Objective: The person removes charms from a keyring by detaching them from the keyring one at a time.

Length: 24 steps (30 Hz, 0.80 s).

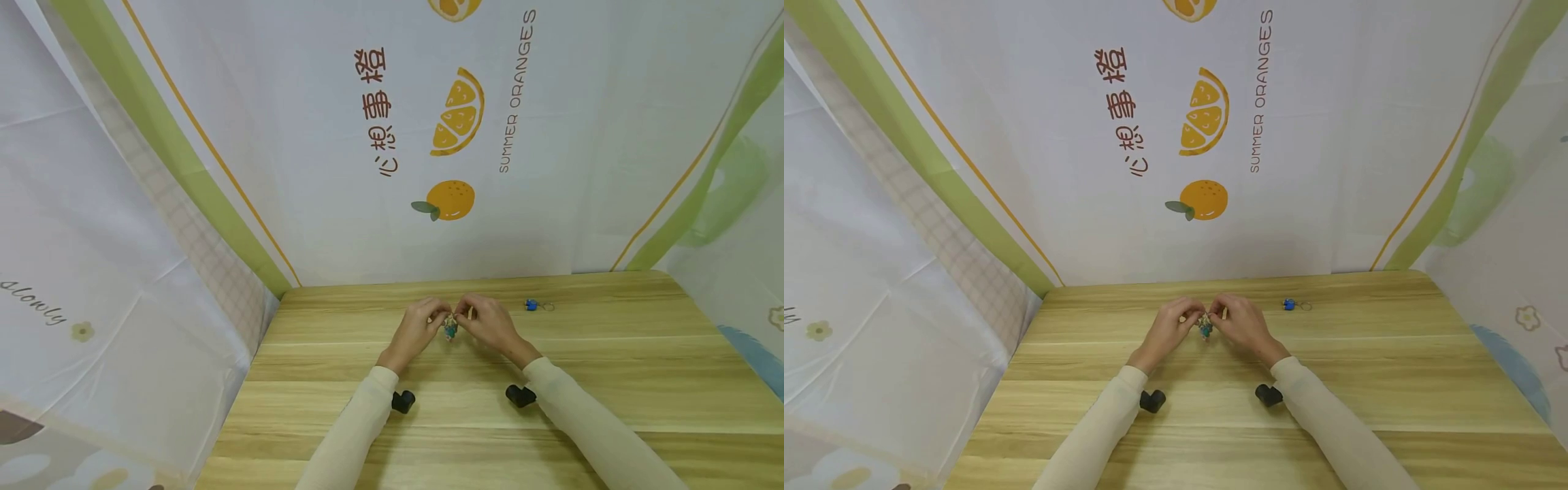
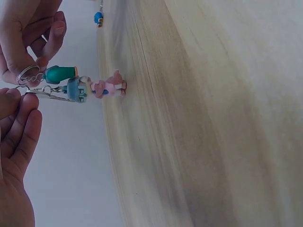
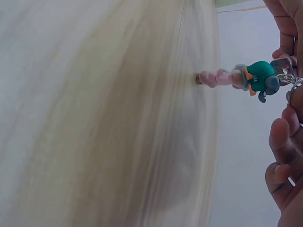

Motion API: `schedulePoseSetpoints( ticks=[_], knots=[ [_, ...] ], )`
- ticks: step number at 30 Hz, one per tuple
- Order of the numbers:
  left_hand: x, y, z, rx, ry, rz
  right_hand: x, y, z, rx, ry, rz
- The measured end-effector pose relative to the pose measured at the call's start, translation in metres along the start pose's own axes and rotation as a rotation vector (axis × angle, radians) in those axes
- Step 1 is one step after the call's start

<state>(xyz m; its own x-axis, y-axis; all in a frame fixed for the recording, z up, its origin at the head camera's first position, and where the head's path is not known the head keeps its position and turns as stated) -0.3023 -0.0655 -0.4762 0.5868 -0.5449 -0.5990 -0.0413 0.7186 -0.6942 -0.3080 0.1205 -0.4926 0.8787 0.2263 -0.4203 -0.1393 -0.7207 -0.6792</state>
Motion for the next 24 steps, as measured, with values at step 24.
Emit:
schedulePoseSetpoints(
  ticks=[24],
  knots=[
    [0.0012,0.0022,-0.0021,0.007,-0.031,-0.015,-0.0024,0.0009,0.0026,-0.023,0.099,-0.086]
  ],
)
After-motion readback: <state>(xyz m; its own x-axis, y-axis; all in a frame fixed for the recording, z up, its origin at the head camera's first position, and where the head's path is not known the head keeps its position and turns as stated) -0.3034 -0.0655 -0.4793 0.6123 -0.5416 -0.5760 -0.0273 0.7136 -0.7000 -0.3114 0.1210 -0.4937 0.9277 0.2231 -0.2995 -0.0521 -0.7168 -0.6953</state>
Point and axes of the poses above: each hand's wrist, its own x-axis away from the middle knuckle, its own y-axis out of the palm, z = x × y, the point moved 3 cm from there along -x, towards the middle knuckle, and after that the axes turned 7 degrees about y, right-handed, at the moved point
